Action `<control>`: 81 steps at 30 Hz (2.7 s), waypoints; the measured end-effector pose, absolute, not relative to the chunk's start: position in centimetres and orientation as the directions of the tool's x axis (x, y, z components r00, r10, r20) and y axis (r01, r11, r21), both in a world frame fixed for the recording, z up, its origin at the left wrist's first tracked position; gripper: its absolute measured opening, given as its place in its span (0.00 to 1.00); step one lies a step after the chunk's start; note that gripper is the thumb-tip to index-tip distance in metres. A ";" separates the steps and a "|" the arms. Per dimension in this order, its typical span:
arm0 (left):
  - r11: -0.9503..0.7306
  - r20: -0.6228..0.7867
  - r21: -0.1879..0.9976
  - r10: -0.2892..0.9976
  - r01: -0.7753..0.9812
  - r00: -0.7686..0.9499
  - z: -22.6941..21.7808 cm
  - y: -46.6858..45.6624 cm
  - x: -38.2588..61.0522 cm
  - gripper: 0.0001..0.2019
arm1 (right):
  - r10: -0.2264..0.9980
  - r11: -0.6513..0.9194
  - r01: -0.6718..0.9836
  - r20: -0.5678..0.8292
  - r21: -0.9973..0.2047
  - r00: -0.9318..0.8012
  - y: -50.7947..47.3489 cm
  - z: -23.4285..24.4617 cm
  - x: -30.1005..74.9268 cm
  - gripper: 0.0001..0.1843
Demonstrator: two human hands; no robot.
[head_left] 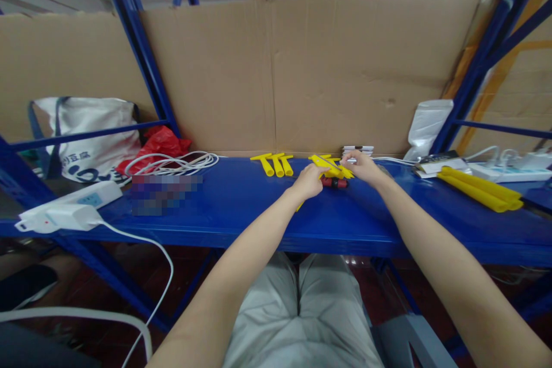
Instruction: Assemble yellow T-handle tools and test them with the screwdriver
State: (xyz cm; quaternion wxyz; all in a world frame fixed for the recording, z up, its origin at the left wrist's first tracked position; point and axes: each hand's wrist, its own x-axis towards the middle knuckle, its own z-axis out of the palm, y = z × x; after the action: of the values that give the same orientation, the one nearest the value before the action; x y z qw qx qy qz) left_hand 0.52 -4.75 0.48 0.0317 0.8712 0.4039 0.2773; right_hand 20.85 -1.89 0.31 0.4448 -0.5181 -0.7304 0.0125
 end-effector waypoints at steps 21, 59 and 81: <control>-0.708 0.441 0.171 0.677 0.685 0.589 0.3 -5.4 0.6 0.27 | 0.742 0.519 0.793 0.628 -0.319 -0.232 -2.7 0.5 18.8 0.06; -0.746 0.460 0.168 0.638 0.644 0.618 0.2 -5.0 0.4 0.28 | 0.734 0.540 0.796 0.616 -0.273 -0.287 -3.3 0.8 18.9 0.04; -0.630 0.399 0.041 0.722 0.776 0.565 1.1 -5.9 0.2 0.28 | 0.892 0.332 0.719 0.451 -0.611 -0.029 -3.9 1.1 18.7 0.10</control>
State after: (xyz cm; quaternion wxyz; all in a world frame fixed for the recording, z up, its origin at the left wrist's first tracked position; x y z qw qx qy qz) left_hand 0.18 -5.92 1.08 -0.0695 0.8819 0.4246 0.1927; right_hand 18.73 -3.91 1.07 0.4038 -0.5679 -0.7092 0.1072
